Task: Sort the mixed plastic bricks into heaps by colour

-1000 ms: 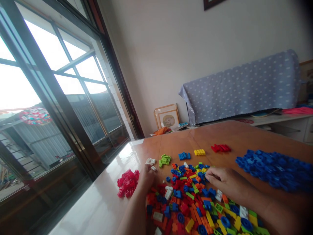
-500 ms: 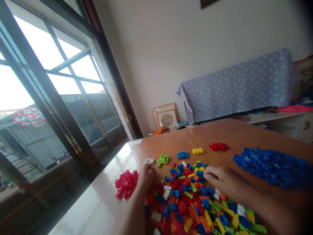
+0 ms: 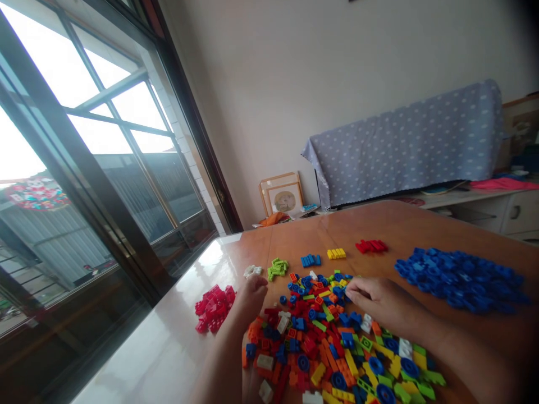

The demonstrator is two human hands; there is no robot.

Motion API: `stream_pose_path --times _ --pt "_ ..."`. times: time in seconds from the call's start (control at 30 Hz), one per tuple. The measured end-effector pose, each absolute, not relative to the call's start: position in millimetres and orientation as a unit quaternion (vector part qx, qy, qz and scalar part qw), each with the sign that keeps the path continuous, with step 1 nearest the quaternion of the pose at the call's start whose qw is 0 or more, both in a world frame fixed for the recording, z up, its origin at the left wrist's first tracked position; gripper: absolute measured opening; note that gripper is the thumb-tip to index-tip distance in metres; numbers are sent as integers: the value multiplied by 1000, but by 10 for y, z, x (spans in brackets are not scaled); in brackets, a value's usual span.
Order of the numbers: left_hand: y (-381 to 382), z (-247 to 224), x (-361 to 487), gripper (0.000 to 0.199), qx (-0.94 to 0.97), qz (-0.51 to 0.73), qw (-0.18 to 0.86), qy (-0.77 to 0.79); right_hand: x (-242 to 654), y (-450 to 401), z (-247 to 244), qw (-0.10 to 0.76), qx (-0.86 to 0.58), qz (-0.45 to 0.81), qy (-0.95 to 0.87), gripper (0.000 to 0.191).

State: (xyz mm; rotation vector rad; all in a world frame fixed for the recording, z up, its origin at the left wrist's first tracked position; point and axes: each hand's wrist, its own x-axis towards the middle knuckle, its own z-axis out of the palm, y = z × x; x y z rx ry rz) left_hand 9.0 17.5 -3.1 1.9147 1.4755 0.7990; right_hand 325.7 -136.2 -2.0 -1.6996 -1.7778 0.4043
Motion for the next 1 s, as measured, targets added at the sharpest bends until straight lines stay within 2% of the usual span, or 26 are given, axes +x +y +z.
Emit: stream_pose_path --times 0.23,0.4,0.6,0.8,1.0 --pt "-127 220 142 22 829 166 274 459 3271 -1383 6 310 -657 139 -673 31" --pt "-226 370 69 15 833 149 217 487 3281 -1387 22 310 -661 136 -670 33" --pt "-208 339 -11 21 831 96 196 512 3280 -1377 -7 308 -654 143 -676 31" --pt "-50 108 25 19 839 117 212 487 3275 -1373 -10 316 -652 139 -675 32" --pt "-64 129 122 19 845 136 223 466 3252 -1381 21 318 -657 131 -671 31"
